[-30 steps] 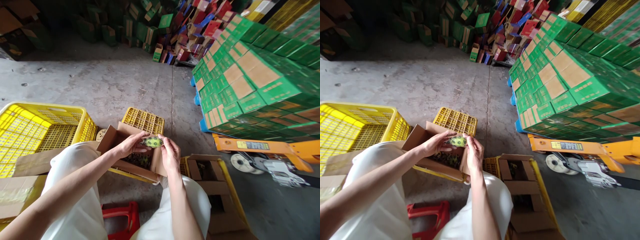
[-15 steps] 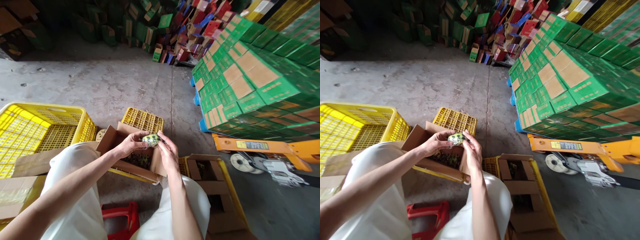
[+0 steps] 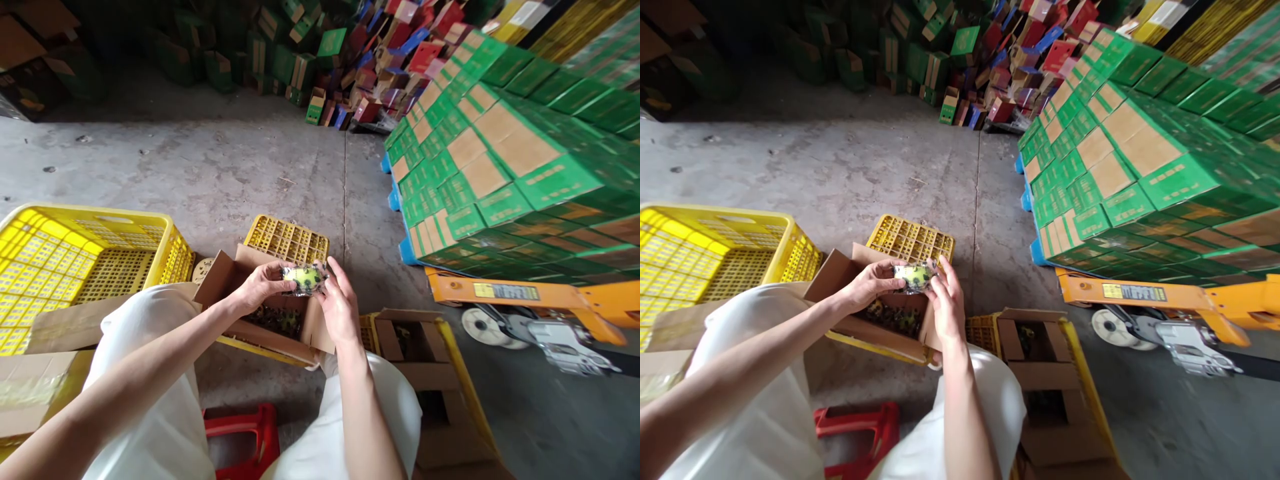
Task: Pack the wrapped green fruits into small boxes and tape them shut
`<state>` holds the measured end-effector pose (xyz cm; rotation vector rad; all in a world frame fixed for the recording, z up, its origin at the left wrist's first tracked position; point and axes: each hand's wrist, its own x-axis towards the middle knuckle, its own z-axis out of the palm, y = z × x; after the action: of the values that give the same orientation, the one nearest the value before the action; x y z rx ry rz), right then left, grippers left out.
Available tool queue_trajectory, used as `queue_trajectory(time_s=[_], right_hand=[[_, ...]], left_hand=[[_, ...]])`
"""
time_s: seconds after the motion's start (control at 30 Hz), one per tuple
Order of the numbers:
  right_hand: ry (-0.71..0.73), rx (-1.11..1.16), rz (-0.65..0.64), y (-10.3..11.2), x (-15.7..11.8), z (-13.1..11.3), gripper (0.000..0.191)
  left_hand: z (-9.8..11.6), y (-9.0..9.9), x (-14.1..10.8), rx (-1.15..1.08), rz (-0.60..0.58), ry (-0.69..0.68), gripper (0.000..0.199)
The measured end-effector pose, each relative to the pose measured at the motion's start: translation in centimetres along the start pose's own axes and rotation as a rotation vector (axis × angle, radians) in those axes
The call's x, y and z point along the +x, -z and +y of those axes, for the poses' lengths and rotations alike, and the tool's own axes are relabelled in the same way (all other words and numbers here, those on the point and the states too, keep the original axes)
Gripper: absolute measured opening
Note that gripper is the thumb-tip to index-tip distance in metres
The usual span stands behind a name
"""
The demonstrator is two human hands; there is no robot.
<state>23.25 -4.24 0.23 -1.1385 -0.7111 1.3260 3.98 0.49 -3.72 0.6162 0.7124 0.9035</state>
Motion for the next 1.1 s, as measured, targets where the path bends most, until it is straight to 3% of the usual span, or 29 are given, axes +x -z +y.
queue_trajectory(time_s=[0.17,0.43,0.53,0.63,0.87,1.1], right_hand=[[-0.033,-0.065,0.028,0.34,0.10,0.47,0.035],[0.079,-0.065,0.038,0.18,0.03,0.42,0.013],[0.101,-0.042,0.026,0.10,0.05,0.35,0.007],[0.095,-0.007,0.020,0.00,0.12,0.17,0.012],[0.014,-0.026,-0.026,-0.19,-0.09,-0.16,0.044],[-0.025,-0.019,-0.012,0.18,-0.19,0.25,0.053]], left_hand=[[-0.02,-0.19,-0.04,-0.025,-0.011,-0.032,0.061],[0.32,-0.32,-0.32,-0.026,-0.089,0.247,0.065],[0.47,-0.12,-0.22,-0.027,-0.095,0.262,0.055],[0.70,-0.05,-0.33,-0.063,-0.072,0.200,0.046],[0.67,-0.38,-0.59,-0.079,-0.038,0.042,0.056],[0.69,-0.66,-0.63,-0.078,-0.032,0.021,0.060]])
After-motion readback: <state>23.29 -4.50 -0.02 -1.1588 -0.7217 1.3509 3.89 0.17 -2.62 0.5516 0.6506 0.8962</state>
